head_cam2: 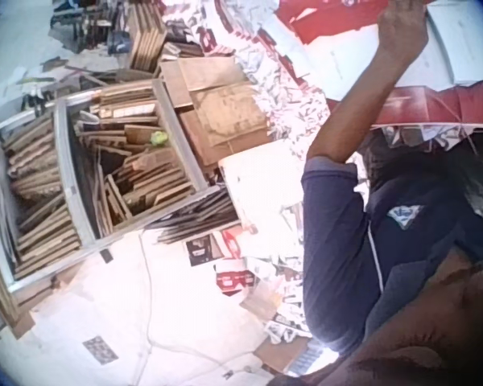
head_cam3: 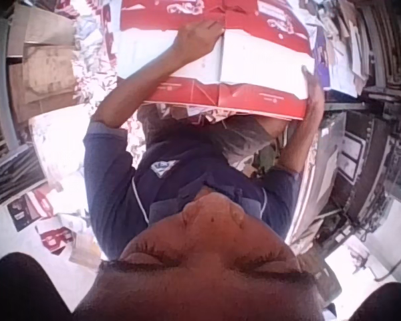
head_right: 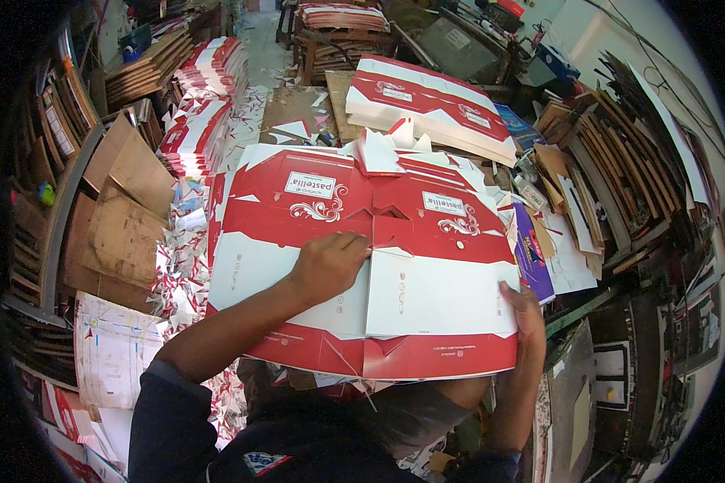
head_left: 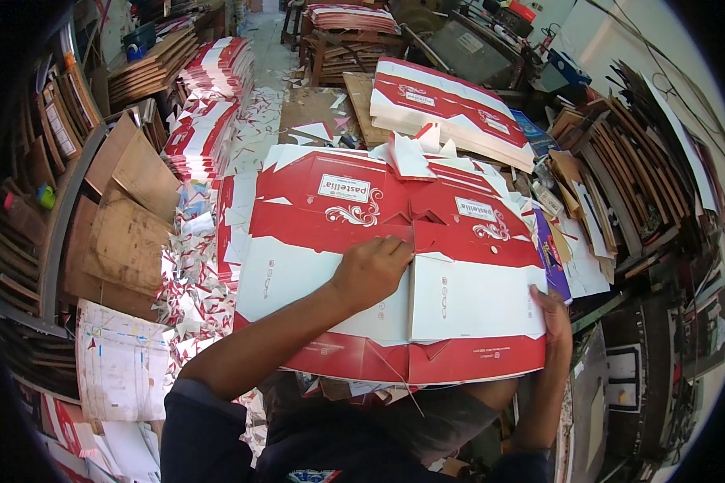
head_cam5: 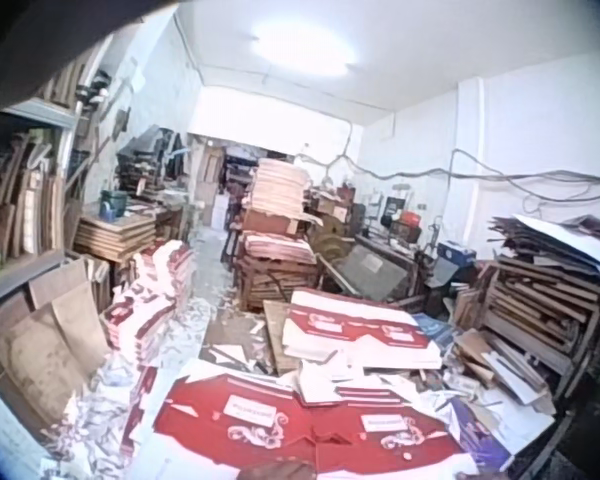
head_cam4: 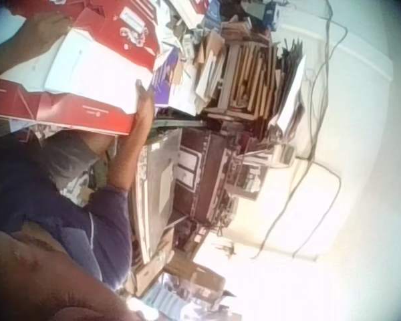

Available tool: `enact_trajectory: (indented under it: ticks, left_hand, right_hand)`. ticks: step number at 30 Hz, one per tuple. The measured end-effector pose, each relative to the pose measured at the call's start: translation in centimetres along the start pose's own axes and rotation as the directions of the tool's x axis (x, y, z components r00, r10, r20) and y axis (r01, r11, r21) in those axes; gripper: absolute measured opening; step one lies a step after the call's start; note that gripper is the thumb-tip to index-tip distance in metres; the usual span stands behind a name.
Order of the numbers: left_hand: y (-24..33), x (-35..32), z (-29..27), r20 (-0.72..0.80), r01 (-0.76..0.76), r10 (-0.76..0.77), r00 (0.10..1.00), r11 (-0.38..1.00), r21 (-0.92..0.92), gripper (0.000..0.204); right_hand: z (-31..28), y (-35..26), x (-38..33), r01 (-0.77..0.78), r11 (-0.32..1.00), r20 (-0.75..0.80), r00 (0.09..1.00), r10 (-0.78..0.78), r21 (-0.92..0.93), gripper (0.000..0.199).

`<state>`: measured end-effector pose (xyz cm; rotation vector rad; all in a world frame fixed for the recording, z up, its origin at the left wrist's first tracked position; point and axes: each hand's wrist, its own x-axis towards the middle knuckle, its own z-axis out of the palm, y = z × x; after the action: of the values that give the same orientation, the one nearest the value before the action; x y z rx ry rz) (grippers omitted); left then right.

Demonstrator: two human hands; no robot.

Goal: The person folds red and white printed cardboard sheets into box shapes by hand. They pick up flat sheets, fold along pre-scored lines, and tuck flaps to form the box structure, then place the finished boxes onto a stack.

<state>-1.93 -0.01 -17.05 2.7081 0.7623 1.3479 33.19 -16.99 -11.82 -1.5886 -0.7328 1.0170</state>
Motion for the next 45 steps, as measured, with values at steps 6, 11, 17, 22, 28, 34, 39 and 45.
enact_trajectory:
  ticks: [6,11,17,22,28,34,39,45]
  left_hand:
    - [-0.7,0.5,-0.1,0.085,0.118,-0.107,0.991,0.984,-0.136,0.012]
    - [-1.3,1.5,-0.4,0.128,0.199,-0.168,0.978,0.932,-0.302,0.012]
    - [-1.6,2.8,-0.2,0.216,0.174,-0.077,0.973,0.863,-0.474,0.020]
    - [-0.9,3.4,-0.1,0.285,0.239,-0.122,0.951,0.873,-0.425,0.025]
    - [-0.3,4.9,-0.2,0.511,0.608,-0.338,0.790,0.536,-0.586,0.027]
    - [1.4,6.7,-1.4,0.454,0.324,-0.165,0.875,0.897,-0.299,0.022]
    - [4.4,9.1,-1.9,0.348,-0.122,0.047,0.936,0.973,0.195,0.025]
    - [5.0,9.4,-1.8,0.352,-0.230,0.098,0.931,0.906,0.355,0.026]
  right_hand:
    - [-0.4,1.1,1.7,-0.068,0.982,0.139,0.989,0.043,0.175,0.049]
    - [0.0,1.1,1.9,0.007,0.978,0.139,0.990,-0.037,0.210,0.049]
    - [-0.8,0.8,1.8,-0.053,0.992,0.063,0.997,0.046,0.115,0.052]
    - [-1.0,0.7,2.3,-0.044,0.993,0.056,0.998,0.038,0.106,0.052]
    - [-1.2,0.0,2.2,-0.038,0.992,0.057,0.998,0.031,0.121,0.055]
    - [-1.5,-0.5,1.6,-0.019,0.999,0.031,0.999,0.018,0.030,0.053]
    - [-2.9,-0.5,1.8,-0.021,0.998,0.017,1.000,0.022,-0.054,0.050]
    - [-3.5,-1.1,1.7,-0.045,0.995,0.024,0.999,0.047,-0.090,0.046]
